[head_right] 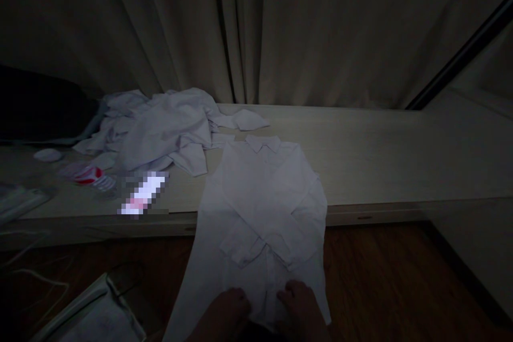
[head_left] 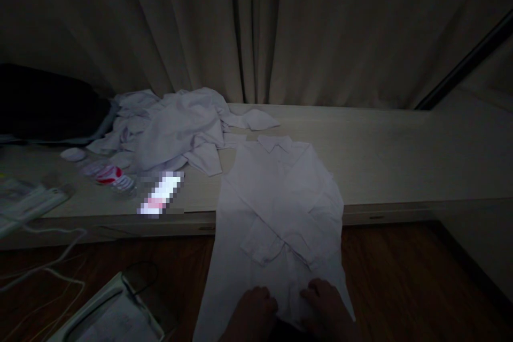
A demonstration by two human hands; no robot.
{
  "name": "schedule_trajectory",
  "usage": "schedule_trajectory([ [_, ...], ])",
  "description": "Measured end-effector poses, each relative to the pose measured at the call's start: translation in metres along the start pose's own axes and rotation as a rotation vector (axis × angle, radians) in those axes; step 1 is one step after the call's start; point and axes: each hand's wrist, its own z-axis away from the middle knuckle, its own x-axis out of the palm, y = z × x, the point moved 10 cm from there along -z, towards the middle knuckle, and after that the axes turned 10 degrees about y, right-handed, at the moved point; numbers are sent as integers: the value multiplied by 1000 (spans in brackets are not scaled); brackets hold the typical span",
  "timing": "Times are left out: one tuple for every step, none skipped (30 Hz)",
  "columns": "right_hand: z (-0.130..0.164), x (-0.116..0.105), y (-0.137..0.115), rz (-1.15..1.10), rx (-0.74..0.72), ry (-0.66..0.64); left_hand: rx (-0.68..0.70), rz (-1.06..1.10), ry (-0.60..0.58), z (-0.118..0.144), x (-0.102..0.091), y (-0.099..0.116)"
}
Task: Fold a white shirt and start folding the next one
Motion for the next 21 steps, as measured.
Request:
schedule_trajectory([
  [1, 1, -1, -1, -30, 7, -4, 30, 42, 1, -3, -1],
  [2, 2, -2, 1, -55, 13, -11, 50, 74, 2, -5, -1],
  [3, 2, -2, 7, -68, 19, -21, 58, 84, 3, -4, -3],
  [4, 3, -2, 16, -70, 19, -32, 56, 75, 5, -2, -4],
  [5, 4, -1, 25, -68, 13, -35, 53, 55, 6, 1, -4],
  [7, 4, 0, 32, -66, 3, -27, 53, 36, 7, 3, -3],
  [8, 5, -1, 34, -69, -9, -12, 53, 18, 7, 6, -1],
  [9, 5, -2, 34, -74, -19, 6, 50, -1, 7, 8, 1],
  [10, 4, -3, 32, -80, -25, 23, 38, -14, 7, 10, 3],
  [10, 3, -4, 31, -80, -27, 39, 13, -24, 6, 12, 4],
  [10, 2, -5, 31, -71, -23, 52, -23, -31, 4, 14, 5],
  [9, 0, -4, 32, -56, -12, 62, -62, -37, 2, 16, 6],
  [8, -2, -4, 29, -40, 2, 69, -98, -39, 1, 17, 7],
  [7, -4, -4, 19, -24, 23, 72, -119, -42, -1, 17, 7],
  [6, -7, -5, -3, -14, 43, 67, -128, -46, -2, 15, 7],
  [5, -10, -5, -37, -4, 65, 52, -122, -51, -2, 13, 6],
  [4, -14, -5, -81, 11, 85, 31, -99, -54, -2, 10, 6],
  [3, -17, -3, -134, 40, 103, 10, -56, -49, -1, 6, 5],
  [2, -21, 0, -192, 87, 116, -9, 9, -32, 0, 1, 6],
  [1, -25, 6, -253, 150, 129, -20, 93, -3, 0, -5, 7],
  [1, -28, 12, -314, 222, 143, -28, 175, 29, 1, -10, 9],
])
